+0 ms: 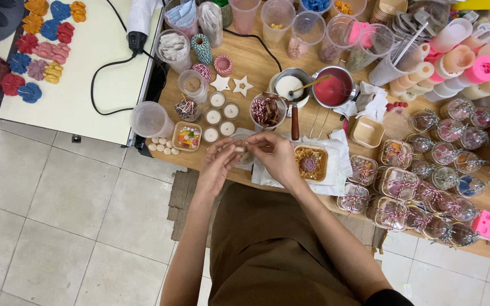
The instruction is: The person prepares a small decorative candle by picking up a paper container, filling it with wood shavings, and placing decorative items including a purple wax flower and a small bird figurine on top.
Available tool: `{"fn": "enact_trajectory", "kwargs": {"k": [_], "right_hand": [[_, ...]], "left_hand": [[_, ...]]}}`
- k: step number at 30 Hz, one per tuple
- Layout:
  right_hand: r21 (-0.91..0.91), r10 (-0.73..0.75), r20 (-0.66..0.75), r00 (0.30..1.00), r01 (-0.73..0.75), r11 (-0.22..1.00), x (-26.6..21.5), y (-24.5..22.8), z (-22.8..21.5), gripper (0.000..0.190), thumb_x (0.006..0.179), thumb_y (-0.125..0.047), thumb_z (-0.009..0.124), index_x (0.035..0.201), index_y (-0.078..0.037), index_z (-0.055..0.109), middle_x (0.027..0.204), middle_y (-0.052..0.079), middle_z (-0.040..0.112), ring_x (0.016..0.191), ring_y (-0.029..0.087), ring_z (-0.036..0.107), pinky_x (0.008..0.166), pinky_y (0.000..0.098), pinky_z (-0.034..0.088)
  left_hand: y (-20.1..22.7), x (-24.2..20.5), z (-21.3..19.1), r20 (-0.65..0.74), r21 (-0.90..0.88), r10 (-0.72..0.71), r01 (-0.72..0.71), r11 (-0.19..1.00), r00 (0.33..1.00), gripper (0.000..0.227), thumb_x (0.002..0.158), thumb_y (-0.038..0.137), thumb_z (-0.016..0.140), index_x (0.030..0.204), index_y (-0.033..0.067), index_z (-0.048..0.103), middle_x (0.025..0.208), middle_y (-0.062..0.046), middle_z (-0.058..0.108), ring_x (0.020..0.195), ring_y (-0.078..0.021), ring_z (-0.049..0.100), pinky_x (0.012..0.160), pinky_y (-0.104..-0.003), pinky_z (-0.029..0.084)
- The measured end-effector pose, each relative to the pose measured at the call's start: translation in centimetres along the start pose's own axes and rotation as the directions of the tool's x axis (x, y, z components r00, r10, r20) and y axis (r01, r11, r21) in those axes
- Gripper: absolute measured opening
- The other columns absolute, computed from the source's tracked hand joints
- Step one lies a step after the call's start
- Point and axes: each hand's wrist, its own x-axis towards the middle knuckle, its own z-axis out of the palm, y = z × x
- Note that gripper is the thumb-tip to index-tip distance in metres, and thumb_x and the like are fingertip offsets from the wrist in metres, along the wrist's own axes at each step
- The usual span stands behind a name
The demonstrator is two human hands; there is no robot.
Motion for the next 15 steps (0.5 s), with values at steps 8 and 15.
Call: {"fn": "enact_trajectory", "kwargs": {"k": [8,15], "right_hand": [[0.192,-0.006,-0.004,1.0,0.007,0.981,0.6,1.1,-2.0,0.02,0.092,0.003,0.072,0.112,0.004,0.07,0.106,0.009,0.075,0.098,0.013,0.071,0.091,0.0272,0.059],[0.091,-0.006,-0.058,0.998,0.012,0.996,-2.6,-3.9,-12.9,0.024,0.093,0.006,0.07,0.117,0.003,0.067,0.111,0.009,0.075,0.105,0.013,0.072,0.099,0.0286,0.059]], "left_hand": [[1.0,-0.6,1.0,0.046,0.109,-0.028,0.023,0.994,0.999,0.041,0.095,0.006,0.068,0.135,0.0009,0.057,0.13,-0.02,0.07,0.114,-0.0226,0.069,0.096,-0.034,0.058],[0.9,-1.3,0.3,-0.002,0.239,-0.033,0.032,0.97,0.999,0.04,0.095,0.004,0.066,0.133,0.0009,0.056,0.128,-0.02,0.07,0.116,-0.0223,0.069,0.098,-0.035,0.06]]}}
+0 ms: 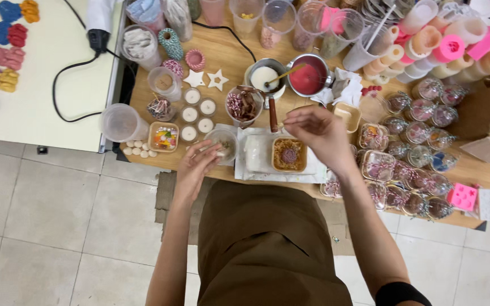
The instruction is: The person prepares a small decorative candle by picking up a paper container, filling it with wood shavings, and placing decorative items including a purple wax flower and a small bird figurine on top.
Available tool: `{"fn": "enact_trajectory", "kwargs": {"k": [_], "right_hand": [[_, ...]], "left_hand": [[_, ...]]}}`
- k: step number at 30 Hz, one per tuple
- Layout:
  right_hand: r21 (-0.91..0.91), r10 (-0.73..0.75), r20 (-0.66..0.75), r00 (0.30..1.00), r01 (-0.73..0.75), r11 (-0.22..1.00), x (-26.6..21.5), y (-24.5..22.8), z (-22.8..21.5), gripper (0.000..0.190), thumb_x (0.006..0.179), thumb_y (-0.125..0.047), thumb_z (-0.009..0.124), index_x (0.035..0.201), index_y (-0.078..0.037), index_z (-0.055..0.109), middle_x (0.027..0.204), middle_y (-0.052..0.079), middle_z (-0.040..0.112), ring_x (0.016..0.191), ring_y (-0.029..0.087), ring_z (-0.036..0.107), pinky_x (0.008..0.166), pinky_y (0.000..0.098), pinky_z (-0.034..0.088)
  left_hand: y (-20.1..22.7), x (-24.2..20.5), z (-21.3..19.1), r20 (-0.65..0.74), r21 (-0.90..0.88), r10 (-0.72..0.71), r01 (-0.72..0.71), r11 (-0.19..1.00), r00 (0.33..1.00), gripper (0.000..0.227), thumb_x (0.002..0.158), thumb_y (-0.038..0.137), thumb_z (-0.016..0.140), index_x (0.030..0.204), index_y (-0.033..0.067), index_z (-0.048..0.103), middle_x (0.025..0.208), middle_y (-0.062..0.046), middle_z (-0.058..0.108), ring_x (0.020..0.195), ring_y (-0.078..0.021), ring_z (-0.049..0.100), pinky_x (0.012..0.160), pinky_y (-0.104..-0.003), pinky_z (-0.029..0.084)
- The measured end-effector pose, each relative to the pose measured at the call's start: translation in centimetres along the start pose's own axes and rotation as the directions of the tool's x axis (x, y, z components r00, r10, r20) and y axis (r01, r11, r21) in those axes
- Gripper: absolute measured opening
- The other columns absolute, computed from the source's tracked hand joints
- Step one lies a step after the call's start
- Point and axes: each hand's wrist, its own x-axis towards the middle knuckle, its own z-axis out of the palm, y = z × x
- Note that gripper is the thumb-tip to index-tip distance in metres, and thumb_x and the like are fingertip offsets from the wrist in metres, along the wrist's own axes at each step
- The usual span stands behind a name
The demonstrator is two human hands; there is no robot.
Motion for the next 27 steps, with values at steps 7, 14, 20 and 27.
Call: {"fn": "enact_trajectory", "kwargs": {"k": [7,14,20,27], "right_hand": [[-0.397,0.191,-0.025,0.981,-0.186,0.899,-3.2,-2.5,-5.6,0.032,0.086,-0.001,0.075,0.117,0.0,0.069,0.098,0.008,0.079,0.091,0.012,0.075,0.081,0.0283,0.061],[-0.49,0.127,-0.018,0.992,-0.12,0.863,-3.0,1.0,-4.8,0.031,0.085,-0.003,0.077,0.115,0.0,0.07,0.094,0.01,0.079,0.088,0.014,0.077,0.081,0.0282,0.062],[-0.538,0.108,-0.063,0.992,-0.125,0.833,-2.4,2.2,-3.7,0.034,0.082,-0.001,0.078,0.114,0.001,0.069,0.088,0.013,0.078,0.082,0.018,0.079,0.075,0.03,0.064],[-0.617,0.002,-0.022,1.0,-0.015,0.787,-2.0,2.8,-2.3,0.032,0.083,0.001,0.076,0.114,0.003,0.068,0.09,0.016,0.078,0.081,0.02,0.078,0.075,0.032,0.064]], "left_hand": [[-1.0,0.2,0.8,-0.008,0.014,-0.009,0.009,1.0,1.0,0.039,0.095,0.005,0.066,0.133,0.0012,0.056,0.126,-0.019,0.071,0.115,-0.021,0.069,0.098,-0.034,0.059],[-0.5,-0.1,2.2,0.001,0.074,-0.027,0.027,0.997,1.0,0.038,0.095,0.007,0.068,0.131,0.0014,0.057,0.125,-0.019,0.072,0.115,-0.0213,0.07,0.097,-0.035,0.06],[-0.2,-0.3,1.8,-0.019,0.083,-0.02,0.022,0.996,1.0,0.039,0.095,0.008,0.068,0.132,0.0029,0.057,0.125,-0.017,0.072,0.114,-0.0197,0.07,0.097,-0.034,0.059],[0.0,-0.1,2.7,-0.047,0.146,-0.061,0.068,0.987,0.997,0.037,0.095,0.009,0.067,0.131,0.0038,0.058,0.124,-0.016,0.073,0.113,-0.0191,0.07,0.096,-0.033,0.059]]}}
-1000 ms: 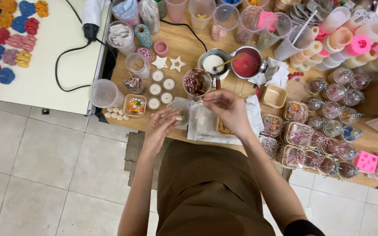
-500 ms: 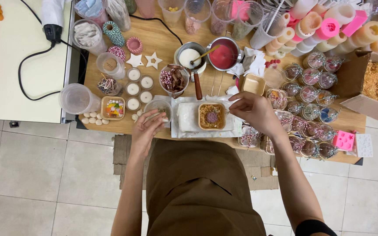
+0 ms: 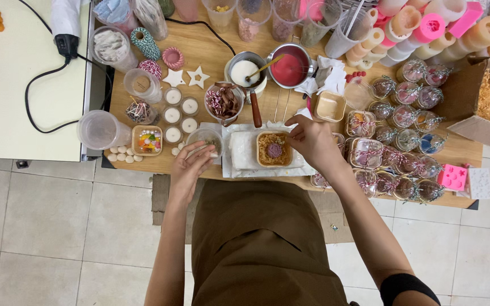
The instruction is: The person prepares a small decorative candle by picking up a paper container, filling it with wood shavings, and placing decorative items including a purple wax flower and a small bird figurine on top.
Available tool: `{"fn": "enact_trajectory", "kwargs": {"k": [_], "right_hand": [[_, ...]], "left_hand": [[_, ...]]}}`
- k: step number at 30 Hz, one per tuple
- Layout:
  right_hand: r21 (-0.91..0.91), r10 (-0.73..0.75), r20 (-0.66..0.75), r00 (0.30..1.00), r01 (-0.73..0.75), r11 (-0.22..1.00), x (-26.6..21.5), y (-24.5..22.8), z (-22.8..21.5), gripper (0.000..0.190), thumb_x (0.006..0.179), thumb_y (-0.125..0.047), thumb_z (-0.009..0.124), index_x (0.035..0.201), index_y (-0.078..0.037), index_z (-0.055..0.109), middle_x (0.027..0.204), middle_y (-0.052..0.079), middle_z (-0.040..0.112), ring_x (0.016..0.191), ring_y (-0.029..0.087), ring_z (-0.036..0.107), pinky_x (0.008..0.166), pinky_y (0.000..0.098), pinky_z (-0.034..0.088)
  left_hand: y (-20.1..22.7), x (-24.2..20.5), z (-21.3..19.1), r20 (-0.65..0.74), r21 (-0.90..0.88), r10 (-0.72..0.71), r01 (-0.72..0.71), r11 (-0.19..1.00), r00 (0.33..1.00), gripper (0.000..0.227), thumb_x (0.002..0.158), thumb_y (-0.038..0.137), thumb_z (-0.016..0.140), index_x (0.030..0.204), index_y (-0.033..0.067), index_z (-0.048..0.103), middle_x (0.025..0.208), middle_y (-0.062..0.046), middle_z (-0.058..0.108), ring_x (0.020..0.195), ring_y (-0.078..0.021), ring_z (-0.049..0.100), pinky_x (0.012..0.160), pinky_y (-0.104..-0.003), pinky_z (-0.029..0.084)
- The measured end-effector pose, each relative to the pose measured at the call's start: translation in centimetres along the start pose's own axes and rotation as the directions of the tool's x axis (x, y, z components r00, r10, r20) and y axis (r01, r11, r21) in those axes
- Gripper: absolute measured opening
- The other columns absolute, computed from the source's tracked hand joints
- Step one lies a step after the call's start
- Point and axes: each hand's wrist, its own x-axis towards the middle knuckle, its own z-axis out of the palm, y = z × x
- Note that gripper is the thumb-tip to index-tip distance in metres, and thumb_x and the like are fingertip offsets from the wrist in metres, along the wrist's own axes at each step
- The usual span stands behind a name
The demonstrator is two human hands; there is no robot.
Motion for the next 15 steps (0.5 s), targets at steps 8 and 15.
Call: {"fn": "enact_trajectory", "kwargs": {"k": [8,15], "right_hand": [[-0.019,0.024,0.0,1.0,-0.024,1.0,-0.2,-0.4,-1.1,0.035,0.081,0.0,0.074,0.116,-0.002,0.07,0.092,0.013,0.078,0.084,0.021,0.078,0.075,0.0335,0.063],[-0.241,-0.258,0.003,0.966,0.251,0.938,-0.3,-0.6,-0.7,0.029,0.08,-0.004,0.077,0.108,-0.012,0.079,0.101,0.012,0.071,0.097,0.031,0.069,0.085,0.0419,0.057]], "left_hand": [[0.3,-0.1,0.2,0.025,-0.008,0.015,-0.015,1.0,1.0,0.036,0.096,0.01,0.067,0.13,0.0028,0.058,0.124,-0.016,0.073,0.112,-0.0197,0.071,0.096,-0.033,0.06],[0.4,-0.3,0.9,0.046,0.02,0.046,-0.047,0.999,0.998,0.037,0.095,0.009,0.068,0.13,0.0034,0.058,0.124,-0.015,0.073,0.112,-0.0186,0.07,0.095,-0.034,0.06]]}}
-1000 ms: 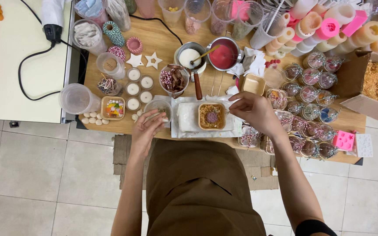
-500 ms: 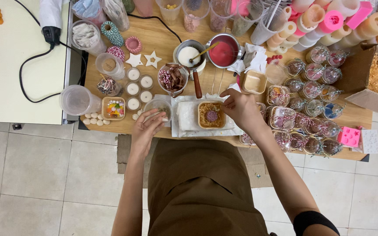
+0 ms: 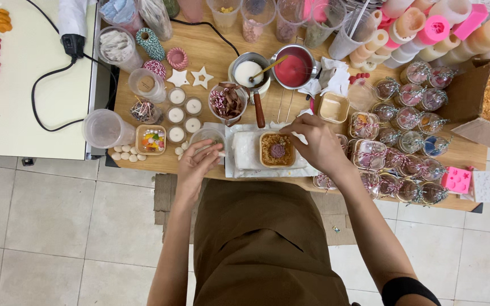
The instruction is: The person prepares a small decorative candle by picking up a paper container, filling it with wood shavings, and placing decorative items including a purple wax flower and a small bird figurine on top.
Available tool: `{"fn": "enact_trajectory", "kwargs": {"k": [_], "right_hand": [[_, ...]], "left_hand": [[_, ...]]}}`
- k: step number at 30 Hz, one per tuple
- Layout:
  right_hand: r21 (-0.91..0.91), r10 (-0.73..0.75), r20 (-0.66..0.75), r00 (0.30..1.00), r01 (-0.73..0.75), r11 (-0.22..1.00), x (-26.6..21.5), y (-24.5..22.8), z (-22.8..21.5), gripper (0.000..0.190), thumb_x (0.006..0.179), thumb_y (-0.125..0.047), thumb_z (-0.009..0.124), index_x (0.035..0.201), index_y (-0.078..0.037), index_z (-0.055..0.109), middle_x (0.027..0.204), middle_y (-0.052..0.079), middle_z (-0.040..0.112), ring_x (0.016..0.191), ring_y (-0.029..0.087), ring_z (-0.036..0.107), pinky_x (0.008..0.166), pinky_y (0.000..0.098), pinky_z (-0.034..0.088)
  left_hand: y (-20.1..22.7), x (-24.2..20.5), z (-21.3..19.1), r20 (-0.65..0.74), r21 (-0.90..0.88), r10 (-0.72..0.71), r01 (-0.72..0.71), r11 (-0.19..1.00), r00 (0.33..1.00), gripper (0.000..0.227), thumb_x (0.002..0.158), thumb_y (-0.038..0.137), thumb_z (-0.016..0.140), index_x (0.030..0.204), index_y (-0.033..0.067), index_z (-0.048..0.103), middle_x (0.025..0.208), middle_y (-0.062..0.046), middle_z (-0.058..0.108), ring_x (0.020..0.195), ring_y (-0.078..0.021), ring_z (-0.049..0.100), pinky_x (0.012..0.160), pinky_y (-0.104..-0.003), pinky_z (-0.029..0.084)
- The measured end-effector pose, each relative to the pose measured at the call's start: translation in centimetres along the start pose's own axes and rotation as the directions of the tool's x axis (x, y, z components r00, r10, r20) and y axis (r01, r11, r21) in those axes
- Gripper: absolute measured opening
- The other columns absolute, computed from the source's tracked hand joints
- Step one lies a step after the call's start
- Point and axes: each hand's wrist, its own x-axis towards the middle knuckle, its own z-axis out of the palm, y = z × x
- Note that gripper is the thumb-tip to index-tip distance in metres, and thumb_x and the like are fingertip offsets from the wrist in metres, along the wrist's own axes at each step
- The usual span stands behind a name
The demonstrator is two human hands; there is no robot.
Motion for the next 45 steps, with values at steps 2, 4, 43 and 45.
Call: {"fn": "enact_trajectory", "kwargs": {"k": [2,4,43,45], "right_hand": [[-0.051,0.02,0.023,1.0,-0.019,0.999,-0.1,0.1,0.3,0.026,0.082,-0.006,0.076,0.105,-0.016,0.081,0.101,0.01,0.069,0.098,0.031,0.068,0.087,0.0432,0.056],[-0.077,0.036,0.036,0.999,-0.033,0.996,-0.2,0.2,0.5,0.023,0.082,-0.009,0.076,0.103,-0.018,0.082,0.102,0.009,0.068,0.098,0.03,0.067,0.087,0.0437,0.055],[0.297,0.054,0.183,0.982,-0.108,0.949,2.2,0.5,0.5,0.016,0.084,-0.016,0.078,0.099,-0.013,0.083,0.098,0.006,0.079,0.09,0.021,0.072,0.081,0.035,0.056],[0.294,0.091,0.205,0.975,-0.15,0.944,2.1,0.6,1.1,0.015,0.084,-0.016,0.079,0.098,-0.014,0.083,0.097,0.007,0.079,0.088,0.021,0.071,0.08,0.0359,0.055]], "left_hand": [[-0.2,-0.1,0.2,0.001,0.005,0.0,0.0,1.0,1.0,0.037,0.095,0.009,0.068,0.13,0.0032,0.058,0.123,-0.015,0.073,0.111,-0.0186,0.071,0.095,-0.034,0.06],[-0.3,-0.1,0.5,0.009,-0.006,0.0,0.0,1.0,1.0,0.037,0.095,0.008,0.068,0.13,0.0028,0.058,0.122,-0.016,0.074,0.111,-0.0185,0.07,0.095,-0.034,0.059],[-0.6,-1.9,6.2,-0.182,0.044,0.078,-0.071,0.996,0.98,0.032,0.101,0.027,0.063,0.127,0.0077,0.066,0.122,-0.007,0.069,0.115,-0.0145,0.066,0.096,-0.031,0.049],[-0.9,-2.1,5.1,-0.208,0.036,0.061,-0.055,0.998,0.976,0.032,0.101,0.028,0.063,0.126,0.0087,0.065,0.122,-0.004,0.069,0.115,-0.0131,0.066,0.097,-0.029,0.05]]}}
